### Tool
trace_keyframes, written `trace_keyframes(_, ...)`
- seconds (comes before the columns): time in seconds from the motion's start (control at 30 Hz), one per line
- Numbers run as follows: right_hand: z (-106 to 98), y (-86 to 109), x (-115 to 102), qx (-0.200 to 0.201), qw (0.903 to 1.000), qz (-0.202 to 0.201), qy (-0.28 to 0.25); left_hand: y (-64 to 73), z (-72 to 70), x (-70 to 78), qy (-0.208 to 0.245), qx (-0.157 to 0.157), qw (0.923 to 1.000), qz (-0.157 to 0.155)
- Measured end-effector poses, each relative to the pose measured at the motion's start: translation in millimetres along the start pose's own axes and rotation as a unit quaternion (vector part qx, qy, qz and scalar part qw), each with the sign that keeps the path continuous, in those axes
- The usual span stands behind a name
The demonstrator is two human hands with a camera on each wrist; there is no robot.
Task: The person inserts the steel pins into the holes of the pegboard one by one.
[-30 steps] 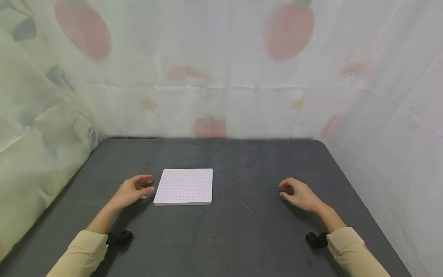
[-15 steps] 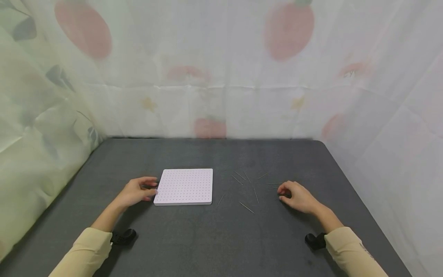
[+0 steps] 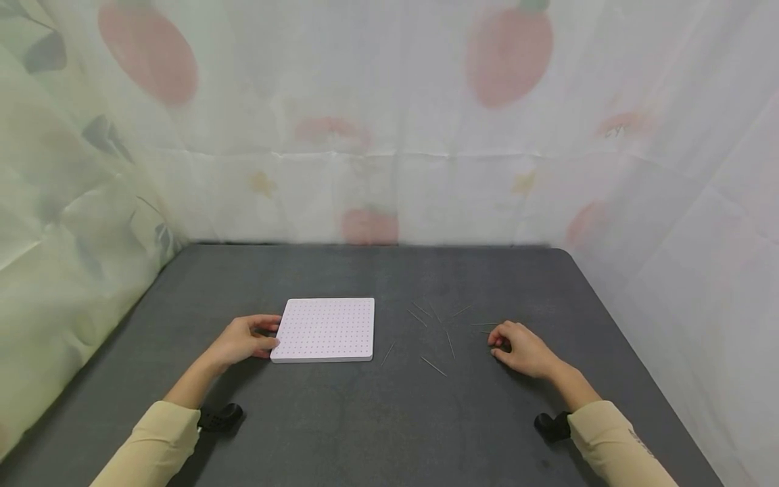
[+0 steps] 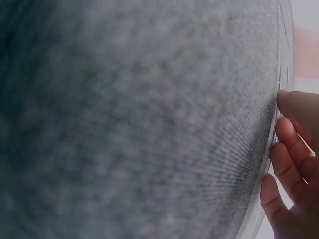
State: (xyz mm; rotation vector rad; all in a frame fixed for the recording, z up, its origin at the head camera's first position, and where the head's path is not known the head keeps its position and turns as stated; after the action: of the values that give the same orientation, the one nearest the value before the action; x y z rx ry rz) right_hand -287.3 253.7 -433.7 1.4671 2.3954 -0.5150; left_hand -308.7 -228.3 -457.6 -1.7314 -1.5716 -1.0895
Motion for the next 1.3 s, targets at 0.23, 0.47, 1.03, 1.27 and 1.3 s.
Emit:
trace_keyframes(0.23, 1.8, -1.4, 1.0, -0.002, 0.9999, -0.006, 0.011, -0.1, 2.7, -0.1, -0.007, -0.002, 1.0000, -0.001)
trace_keyframes(0.47, 1.9, -2.4, 1.9, -0.001, 0.9999, -0.008, 0.006, -1.3, 2.3, -2.8, -0.004, -0.001, 1.0000, -0.003)
trace_keyframes(1.03, 1.8, -1.9, 2.3, -0.005, 0.9998, -0.019, 0.001, -0.3, 3.0, -1.6, 0.000, -0.002, 1.0000, -0.005)
trace_keyframes(1.27, 0.8, -2.0, 1.9, 0.003, 0.9997, -0.022, 0.005, 0.4, 2.8, 0.7, -0.005, -0.005, 1.0000, -0.005)
trace_keyframes(1.3, 0.3, -2.1, 2.3, 0.003, 0.9998, -0.021, 0.005, 0.5, 3.0, 1.3, -0.005, -0.006, 1.0000, -0.005)
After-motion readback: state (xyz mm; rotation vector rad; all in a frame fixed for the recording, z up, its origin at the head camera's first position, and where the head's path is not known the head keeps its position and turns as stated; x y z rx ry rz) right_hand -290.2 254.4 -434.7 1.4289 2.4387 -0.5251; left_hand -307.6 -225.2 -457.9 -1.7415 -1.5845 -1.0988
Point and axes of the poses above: each hand's wrist, its own y-axis away from the middle knuckle, its own z-axis out of the palm, x = y × z, the point moved 10 cm from there along -y, towards the middle knuckle, and after that the axes turned 5 degrees about z, right-handed, at the moved point
